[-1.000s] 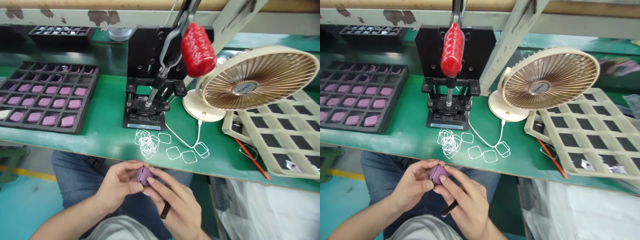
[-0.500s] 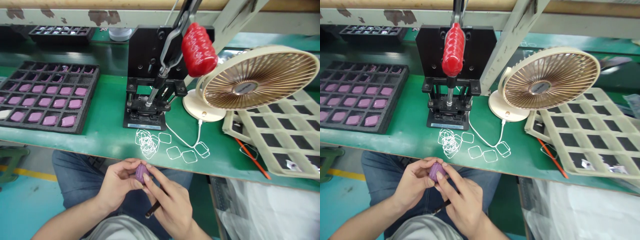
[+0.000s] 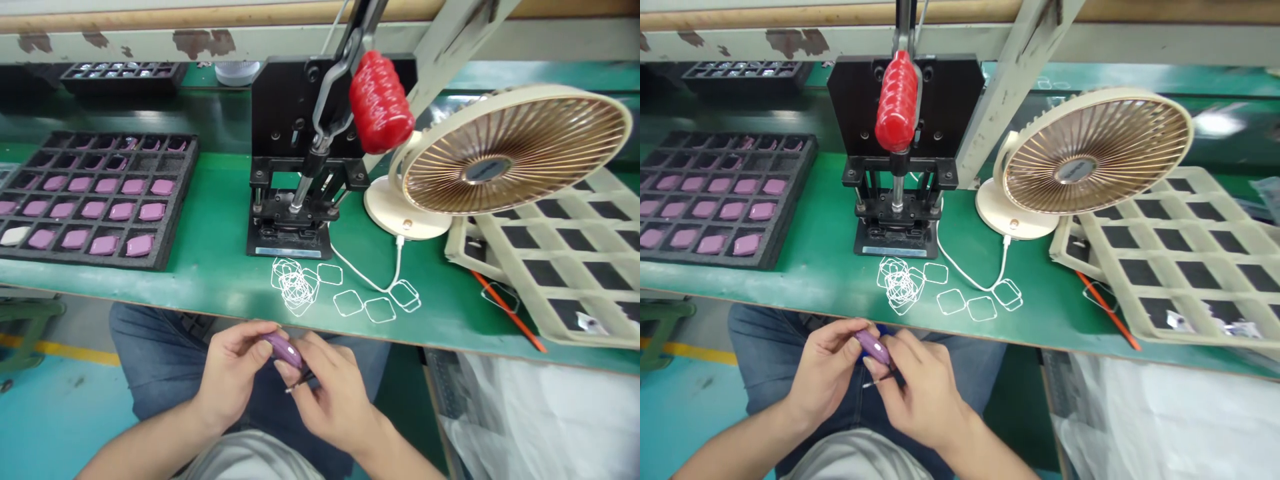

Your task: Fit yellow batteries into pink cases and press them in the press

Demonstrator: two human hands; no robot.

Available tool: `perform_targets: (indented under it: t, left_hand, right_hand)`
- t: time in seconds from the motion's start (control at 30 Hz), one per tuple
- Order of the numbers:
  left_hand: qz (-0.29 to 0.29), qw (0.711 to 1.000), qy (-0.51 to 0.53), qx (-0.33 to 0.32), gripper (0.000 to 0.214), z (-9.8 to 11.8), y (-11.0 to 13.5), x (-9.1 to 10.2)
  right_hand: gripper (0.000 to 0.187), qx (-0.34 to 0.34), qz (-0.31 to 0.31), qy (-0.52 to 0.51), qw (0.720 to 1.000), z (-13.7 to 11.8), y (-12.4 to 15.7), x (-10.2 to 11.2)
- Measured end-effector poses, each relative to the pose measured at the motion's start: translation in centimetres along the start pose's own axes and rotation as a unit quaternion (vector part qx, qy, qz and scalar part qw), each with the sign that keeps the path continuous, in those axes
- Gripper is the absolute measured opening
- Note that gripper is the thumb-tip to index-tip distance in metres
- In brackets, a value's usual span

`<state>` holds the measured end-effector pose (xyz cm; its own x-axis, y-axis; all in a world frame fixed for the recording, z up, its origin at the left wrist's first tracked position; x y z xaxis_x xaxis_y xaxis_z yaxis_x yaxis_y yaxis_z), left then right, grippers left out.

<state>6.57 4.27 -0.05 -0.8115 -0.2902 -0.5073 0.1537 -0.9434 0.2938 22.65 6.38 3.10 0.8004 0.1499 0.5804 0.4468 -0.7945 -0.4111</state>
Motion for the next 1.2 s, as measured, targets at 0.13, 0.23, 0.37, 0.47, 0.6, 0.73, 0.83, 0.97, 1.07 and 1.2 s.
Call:
perform_targets:
  t: [0.13,0.23,0.37,0.47,0.6,0.73,0.83,0.97,1.07,1.2]
  left_hand:
    - [-0.025,1.000,0.007,-0.014,0.018,-0.1,-0.2,-0.1]
    - [-0.041,0.995,-0.081,-0.041,0.018,0.5,-0.3,0.2]
    - [-0.159,0.902,-0.349,-0.197,0.036,2.8,-0.1,0.2]
    - [-0.250,0.795,-0.446,-0.326,0.055,4.4,0.1,0.0]
    - [-0.273,0.735,-0.448,-0.430,0.056,6.4,-0.8,-0.7]
    - [-0.223,0.734,-0.449,-0.458,0.025,8.1,-4.2,-2.5]
    - [-0.206,0.718,-0.493,-0.445,0.013,7.8,-7.7,-4.3]
    - [-0.191,0.695,-0.543,-0.429,0.019,6.4,-11.3,-5.3]
    - [-0.187,0.687,-0.555,-0.431,0.021,5.7,-12.0,-4.9]
    - [-0.178,0.684,-0.555,-0.439,0.026,7.1,-11.3,-3.3]
  right_hand:
    - [0.009,0.025,0.011,-0.028,0.999,0.0,0.0,-0.3]
    - [0.020,-0.030,0.009,-0.094,0.995,0.4,0.3,-0.2]
    - [0.046,-0.247,-0.067,-0.345,0.903,1.5,0.7,-0.8]
    - [0.053,-0.330,-0.139,-0.469,0.808,1.2,0.6,-1.1]
    - [0.056,-0.256,-0.143,-0.303,0.907,1.2,-2.4,2.3]
    - [0.027,0.014,0.170,0.053,0.984,-0.2,-9.2,10.8]
    - [0.036,0.229,0.258,0.214,0.914,-2.3,-14.3,13.8]
    - [0.038,0.317,0.173,0.282,0.889,-2.4,-19.5,12.8]
    - [0.036,0.367,0.203,0.307,0.854,-1.6,-20.9,11.9]
    - [0.040,0.394,0.222,0.317,0.834,-0.5,-21.2,11.3]
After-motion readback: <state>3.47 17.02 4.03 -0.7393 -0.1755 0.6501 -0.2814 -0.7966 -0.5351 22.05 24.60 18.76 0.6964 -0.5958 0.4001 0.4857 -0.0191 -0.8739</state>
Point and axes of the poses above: each hand's wrist, its own y-axis away from the middle knuckle, its own x-axis out of the back of the hand, z = x × y, the point moved 4 cm from there along -y, towards the middle knuckle, and after that the axes turned 2 degrees about z, right-handed, at the moved point
